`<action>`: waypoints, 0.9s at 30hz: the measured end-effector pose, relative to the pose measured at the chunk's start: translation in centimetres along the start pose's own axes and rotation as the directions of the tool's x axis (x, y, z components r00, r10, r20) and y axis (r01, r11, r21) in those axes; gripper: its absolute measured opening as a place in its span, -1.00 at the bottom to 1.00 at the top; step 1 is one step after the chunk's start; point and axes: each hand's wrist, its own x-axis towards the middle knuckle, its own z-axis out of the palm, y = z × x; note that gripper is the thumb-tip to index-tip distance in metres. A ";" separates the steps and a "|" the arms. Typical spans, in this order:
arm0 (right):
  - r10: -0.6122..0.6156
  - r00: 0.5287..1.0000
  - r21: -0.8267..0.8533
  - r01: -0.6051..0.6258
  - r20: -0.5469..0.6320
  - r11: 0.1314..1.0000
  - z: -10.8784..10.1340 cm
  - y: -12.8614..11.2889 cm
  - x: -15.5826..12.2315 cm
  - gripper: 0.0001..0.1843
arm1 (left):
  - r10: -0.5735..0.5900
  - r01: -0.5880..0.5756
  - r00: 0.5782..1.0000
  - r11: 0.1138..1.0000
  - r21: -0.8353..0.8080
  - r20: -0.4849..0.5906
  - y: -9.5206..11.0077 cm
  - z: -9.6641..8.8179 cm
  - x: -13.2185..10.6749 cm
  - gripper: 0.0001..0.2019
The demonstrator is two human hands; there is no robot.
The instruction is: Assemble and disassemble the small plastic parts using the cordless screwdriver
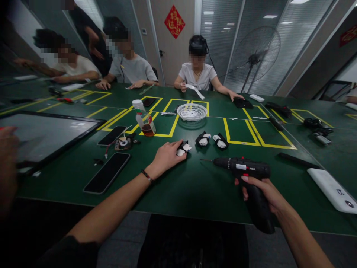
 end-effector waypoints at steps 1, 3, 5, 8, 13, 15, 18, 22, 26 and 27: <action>0.019 1.000 0.003 -0.019 -0.019 1.000 -0.4 0.1 -0.3 -0.64 | 0.013 -0.013 1.000 1.000 -0.004 0.003 0.4 0.2 -0.1 -0.35; 0.043 0.998 0.011 -0.043 -0.048 0.999 -1.2 0.2 -0.7 -0.63 | 0.027 -0.027 1.000 0.999 -0.038 -0.005 0.9 0.6 -0.4 -0.36; 0.058 0.997 0.026 -0.056 -0.060 0.998 -1.9 0.0 -0.8 -0.63 | 0.032 -0.033 0.999 0.996 -0.087 -0.012 1.0 0.7 -0.6 -0.34; 0.071 0.993 0.066 -0.065 -0.094 0.996 -3.0 -0.4 -0.6 -0.63 | 0.043 -0.043 0.999 0.993 -0.111 0.003 0.5 0.6 -0.8 -0.28; 0.098 0.969 -0.027 -0.107 -0.229 0.994 -4.9 -0.9 0.2 -0.55 | 0.139 -0.135 0.984 0.990 -0.049 0.109 -1.0 -0.1 -0.6 -0.18; 0.109 0.961 -0.136 -0.147 -0.253 0.980 -5.6 -1.1 0.8 -0.54 | 0.162 -0.162 0.979 0.987 -0.016 0.127 -1.3 -0.4 -0.5 -0.19; 0.084 0.940 -0.363 -0.209 -0.331 0.908 -6.6 -1.4 1.8 -0.41 | 0.177 -0.179 0.977 0.984 0.003 0.115 -1.3 -0.9 -0.4 -0.22; -0.090 0.910 -0.754 -0.276 -0.405 0.596 -7.3 -1.4 2.6 -0.23 | 0.122 -0.118 0.992 0.988 -0.100 0.039 -1.5 -1.3 -0.3 -0.24; -0.222 0.891 -0.909 -0.346 -0.396 0.232 -6.3 -2.2 2.5 -0.16 | -0.100 0.074 0.994 0.916 -0.394 -0.046 -2.4 -0.6 0.3 -0.29; -0.244 0.888 -0.918 -0.356 -0.391 0.173 -5.6 -3.1 2.5 -0.18 | -0.138 0.100 0.989 0.876 -0.471 -0.048 -2.6 -0.2 0.5 -0.31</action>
